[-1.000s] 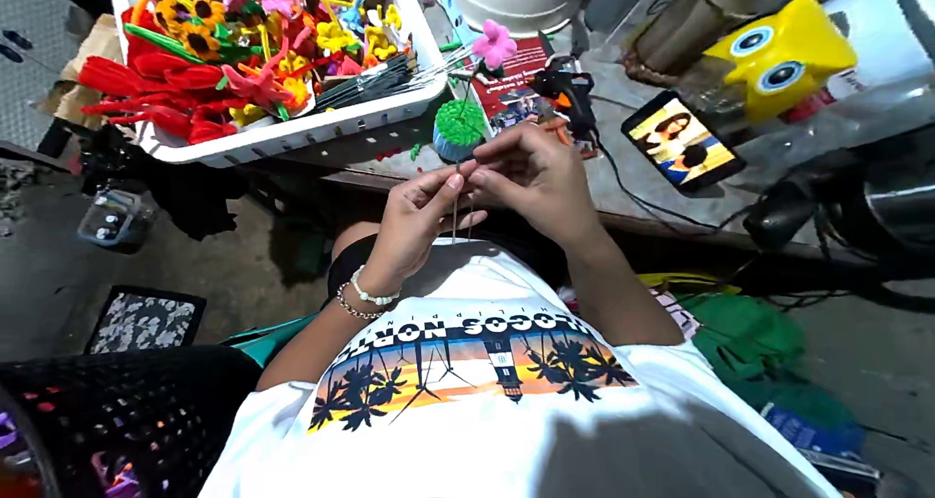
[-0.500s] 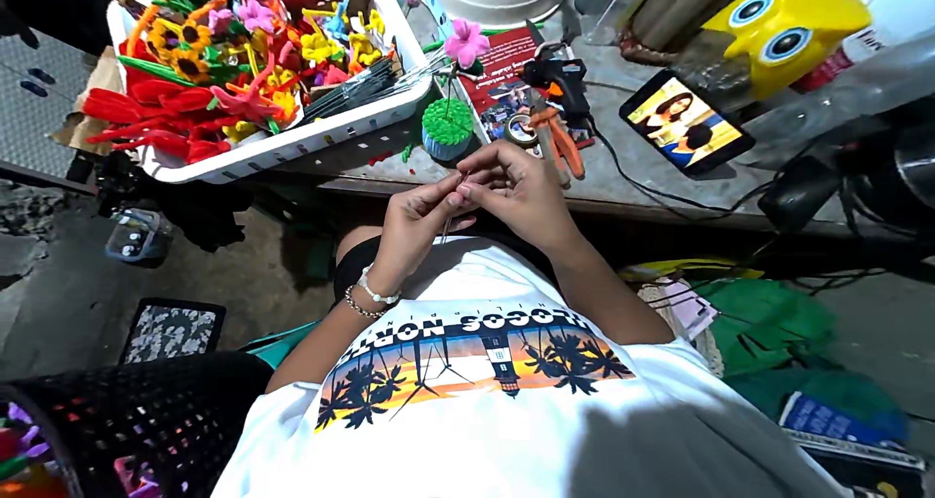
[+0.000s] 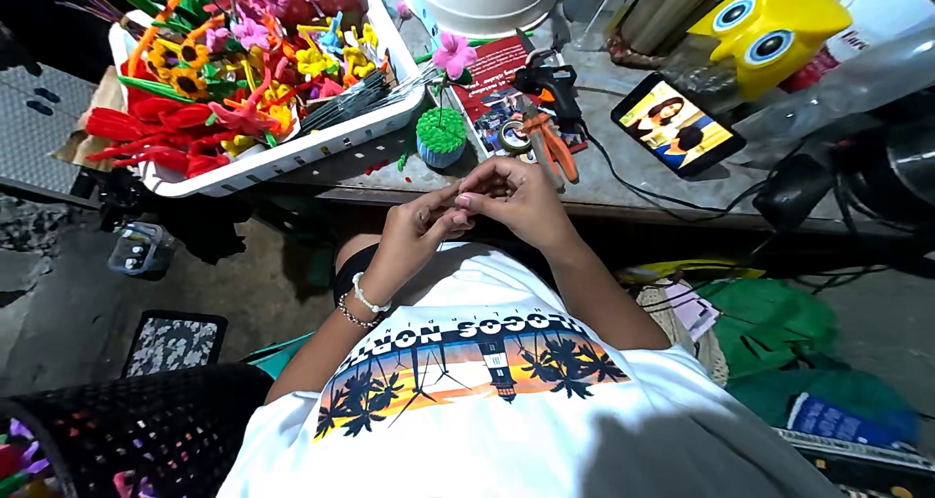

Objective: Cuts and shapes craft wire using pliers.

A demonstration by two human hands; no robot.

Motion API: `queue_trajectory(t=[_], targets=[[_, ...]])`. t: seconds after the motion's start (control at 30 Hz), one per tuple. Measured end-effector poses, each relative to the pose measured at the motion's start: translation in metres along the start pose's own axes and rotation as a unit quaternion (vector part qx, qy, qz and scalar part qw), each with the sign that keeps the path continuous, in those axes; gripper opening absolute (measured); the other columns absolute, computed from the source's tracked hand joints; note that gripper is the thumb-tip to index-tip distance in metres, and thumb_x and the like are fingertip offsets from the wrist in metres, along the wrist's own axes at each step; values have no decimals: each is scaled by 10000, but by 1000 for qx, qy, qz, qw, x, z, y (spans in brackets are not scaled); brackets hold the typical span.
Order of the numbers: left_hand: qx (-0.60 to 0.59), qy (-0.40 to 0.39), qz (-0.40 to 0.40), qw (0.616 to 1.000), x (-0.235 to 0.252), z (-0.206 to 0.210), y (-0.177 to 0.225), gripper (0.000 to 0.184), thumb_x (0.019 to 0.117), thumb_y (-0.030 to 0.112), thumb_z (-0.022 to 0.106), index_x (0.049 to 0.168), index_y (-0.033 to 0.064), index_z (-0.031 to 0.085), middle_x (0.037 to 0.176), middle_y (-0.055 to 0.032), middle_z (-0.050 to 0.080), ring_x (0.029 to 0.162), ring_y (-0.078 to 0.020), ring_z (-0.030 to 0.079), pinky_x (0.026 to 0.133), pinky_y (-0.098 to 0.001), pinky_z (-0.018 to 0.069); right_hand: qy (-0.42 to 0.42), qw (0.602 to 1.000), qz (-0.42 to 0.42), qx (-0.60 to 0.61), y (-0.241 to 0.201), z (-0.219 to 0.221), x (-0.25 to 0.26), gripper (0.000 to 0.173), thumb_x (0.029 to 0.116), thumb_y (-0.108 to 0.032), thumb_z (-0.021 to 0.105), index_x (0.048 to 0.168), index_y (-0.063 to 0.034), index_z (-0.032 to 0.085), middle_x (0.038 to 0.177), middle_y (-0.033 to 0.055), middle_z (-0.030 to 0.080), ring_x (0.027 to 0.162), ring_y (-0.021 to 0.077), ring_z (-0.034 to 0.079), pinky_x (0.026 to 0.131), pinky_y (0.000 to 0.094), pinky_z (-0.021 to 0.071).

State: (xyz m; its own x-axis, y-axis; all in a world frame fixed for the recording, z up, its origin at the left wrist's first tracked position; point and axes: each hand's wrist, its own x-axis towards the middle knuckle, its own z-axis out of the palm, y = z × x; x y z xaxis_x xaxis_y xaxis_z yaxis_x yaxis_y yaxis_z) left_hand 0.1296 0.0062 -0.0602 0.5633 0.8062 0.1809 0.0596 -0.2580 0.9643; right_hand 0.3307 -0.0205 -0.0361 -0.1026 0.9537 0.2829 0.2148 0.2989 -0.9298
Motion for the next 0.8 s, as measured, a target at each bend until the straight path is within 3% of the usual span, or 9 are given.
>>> queue_trajectory(t=[0.13, 0.23, 0.3, 0.37, 0.5, 0.8], targets=[[170, -21, 65, 983, 3, -17, -4, 364, 1025, 147, 631, 1362, 11, 622, 1205, -77, 737, 1046, -100, 727, 946, -285, 599, 75, 996, -4, -44, -1, -33, 16, 172, 897, -41, 749, 1051, -1, 683, 948, 54, 731, 798, 113, 727, 743, 294, 641], [284, 55, 91, 953, 6, -34, 3, 332, 1034, 156, 612, 1323, -5, 644, 1230, -145, 712, 1069, -206, 720, 957, -377, 585, 124, 988, 18, -92, -3, -63, 36, 210, 915, -67, 740, 1094, 6, 658, 987, 62, 719, 803, 116, 731, 761, 312, 647], [350, 95, 98, 927, 11, -49, 9, 329, 1036, 134, 600, 1332, -7, 630, 1317, -164, 665, 1175, -270, 671, 1028, -429, 539, 134, 983, 35, -122, -1, -76, 56, 257, 921, -72, 735, 1145, 14, 643, 1002, 82, 712, 807, 130, 728, 770, 328, 642], [391, 133, 111, 904, 22, -64, 12, 294, 1027, 127, 607, 1291, 7, 658, 1340, -171, 645, 1210, -317, 636, 1042, -464, 506, 123, 975, 45, -178, 4, -84, 79, 292, 921, -91, 740, 1178, 4, 640, 997, 94, 712, 815, 139, 717, 778, 336, 624], [424, 187, 125, 878, 64, -93, 7, 218, 1007, 155, 628, 1165, 44, 728, 1214, -189, 668, 1162, -350, 615, 1021, -493, 468, 74, 953, 73, -284, 18, -86, 126, 244, 923, -113, 729, 1144, -20, 682, 1017, 109, 730, 882, 191, 708, 854, 407, 575], [482, 111, 84, 865, 125, -100, -5, 164, 983, 153, 656, 1089, 78, 756, 1162, -189, 685, 1166, -431, 587, 1010, -614, 422, 7, 920, 154, -360, 42, -79, 166, 253, 914, -97, 722, 1155, -24, 708, 1018, 163, 730, 987, 332, 696, 930, 567, 521]])
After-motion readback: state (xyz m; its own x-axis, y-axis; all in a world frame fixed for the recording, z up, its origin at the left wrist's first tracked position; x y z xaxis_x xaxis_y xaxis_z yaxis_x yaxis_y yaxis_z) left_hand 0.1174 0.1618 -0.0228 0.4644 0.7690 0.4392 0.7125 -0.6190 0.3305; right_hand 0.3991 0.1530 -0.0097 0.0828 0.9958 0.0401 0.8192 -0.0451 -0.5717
